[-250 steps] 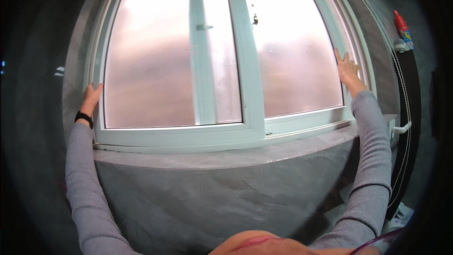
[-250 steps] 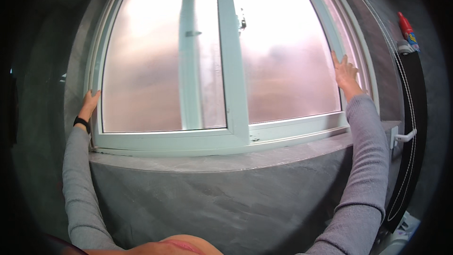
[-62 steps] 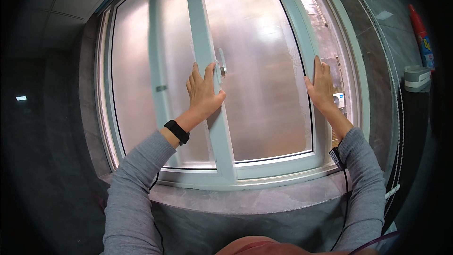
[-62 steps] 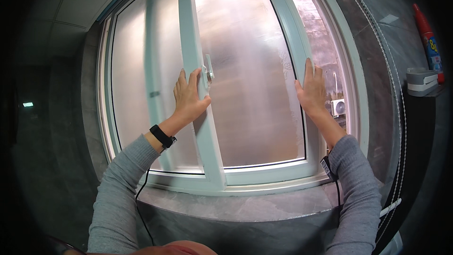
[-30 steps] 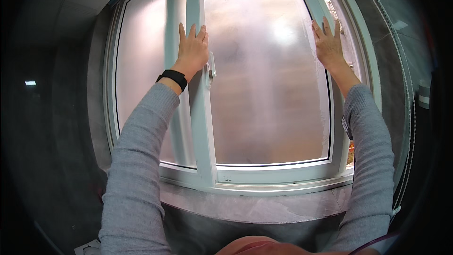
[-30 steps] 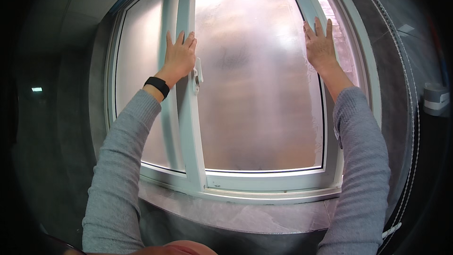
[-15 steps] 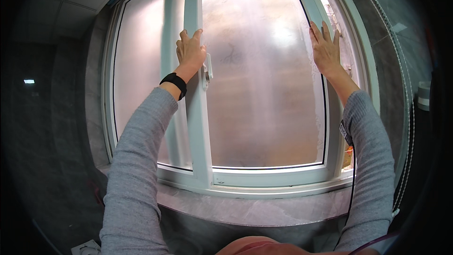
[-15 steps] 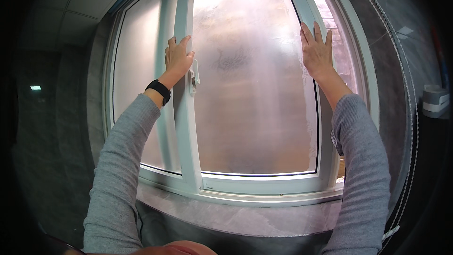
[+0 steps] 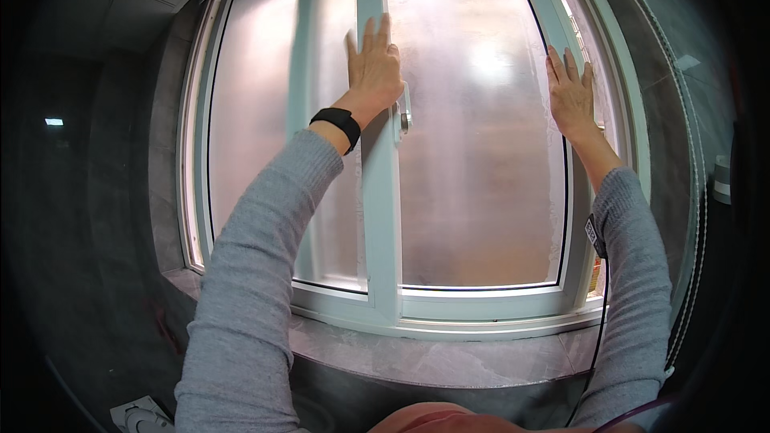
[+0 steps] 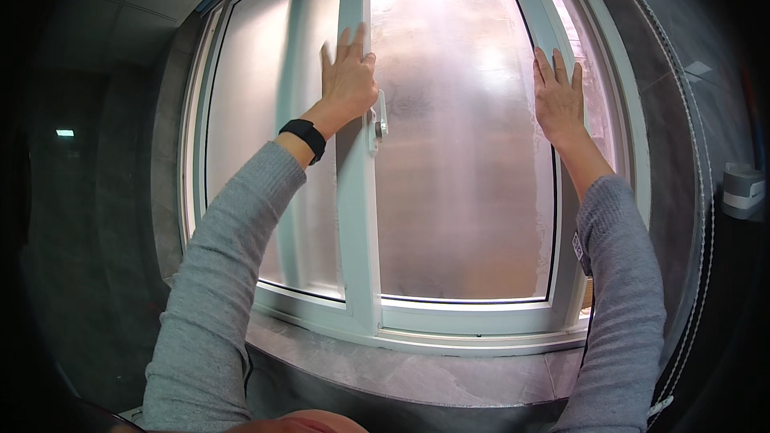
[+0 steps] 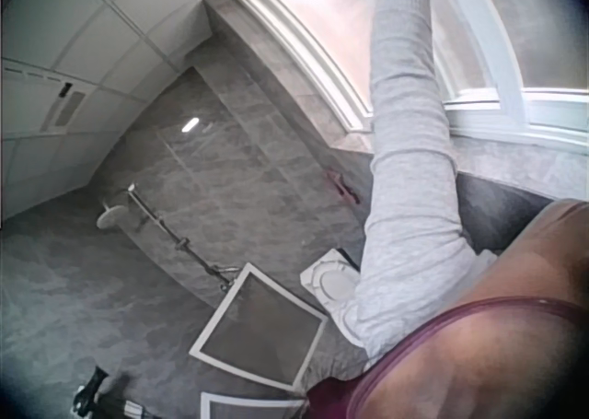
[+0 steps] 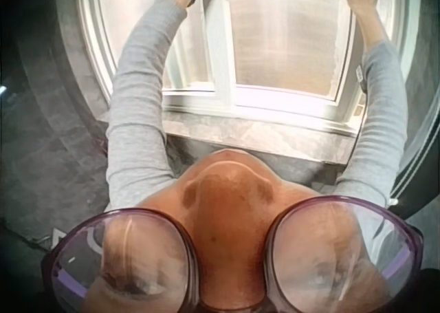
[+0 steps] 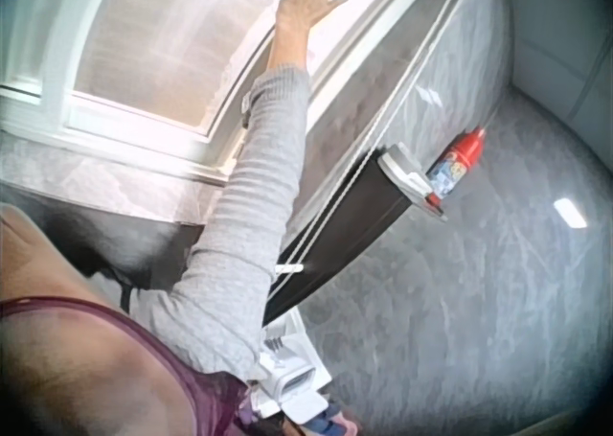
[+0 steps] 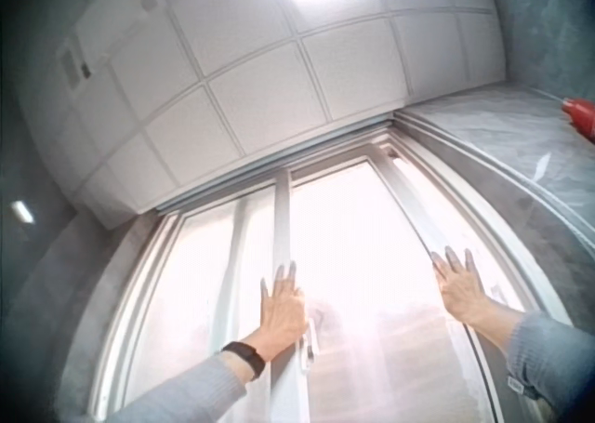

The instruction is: The person lifts and fits two white window sashes into a wall opening, aligning each pane into the frame and adjusting the edges. The person handles the sashes by hand, positioning them into the opening and pressing along the edges to seat them.

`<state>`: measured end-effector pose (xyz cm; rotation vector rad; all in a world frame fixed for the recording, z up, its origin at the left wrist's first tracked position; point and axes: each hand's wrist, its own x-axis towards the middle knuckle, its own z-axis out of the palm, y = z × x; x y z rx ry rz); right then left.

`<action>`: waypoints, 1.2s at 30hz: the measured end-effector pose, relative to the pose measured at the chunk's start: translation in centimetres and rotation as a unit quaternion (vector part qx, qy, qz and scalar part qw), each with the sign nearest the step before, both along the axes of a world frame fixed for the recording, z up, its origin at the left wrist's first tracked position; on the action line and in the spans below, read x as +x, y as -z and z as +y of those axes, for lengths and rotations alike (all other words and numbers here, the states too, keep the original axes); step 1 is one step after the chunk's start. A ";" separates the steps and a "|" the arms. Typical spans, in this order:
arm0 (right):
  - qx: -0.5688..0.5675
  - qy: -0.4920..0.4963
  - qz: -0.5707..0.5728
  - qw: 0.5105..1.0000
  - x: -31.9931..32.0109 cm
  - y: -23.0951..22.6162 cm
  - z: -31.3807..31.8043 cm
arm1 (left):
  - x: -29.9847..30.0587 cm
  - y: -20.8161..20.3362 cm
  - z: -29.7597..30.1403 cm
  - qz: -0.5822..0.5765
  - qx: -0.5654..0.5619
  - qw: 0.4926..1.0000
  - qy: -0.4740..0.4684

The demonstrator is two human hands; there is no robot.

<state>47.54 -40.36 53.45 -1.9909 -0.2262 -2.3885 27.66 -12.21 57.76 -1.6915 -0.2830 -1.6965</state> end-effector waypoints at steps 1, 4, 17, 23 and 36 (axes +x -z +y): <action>-0.002 0.001 0.007 1.000 -0.2 -0.1 0.0 | -0.2 -0.4 0.2 0.021 0.058 0.997 -0.044; -0.002 0.014 0.031 0.999 -0.4 -0.1 0.0 | -0.2 -1.8 0.5 0.043 0.124 0.981 -0.144; -0.006 0.052 0.033 0.998 1.5 0.9 -0.9 | -0.7 0.3 8.0 0.024 0.058 0.987 -0.145; 0.009 0.011 0.048 0.999 1.4 1.0 -0.6 | -0.5 0.2 7.4 0.040 0.049 0.988 -0.138; 0.010 -0.038 0.023 0.999 2.7 1.1 -0.8 | 1.1 -2.2 5.4 0.022 0.034 0.991 -0.127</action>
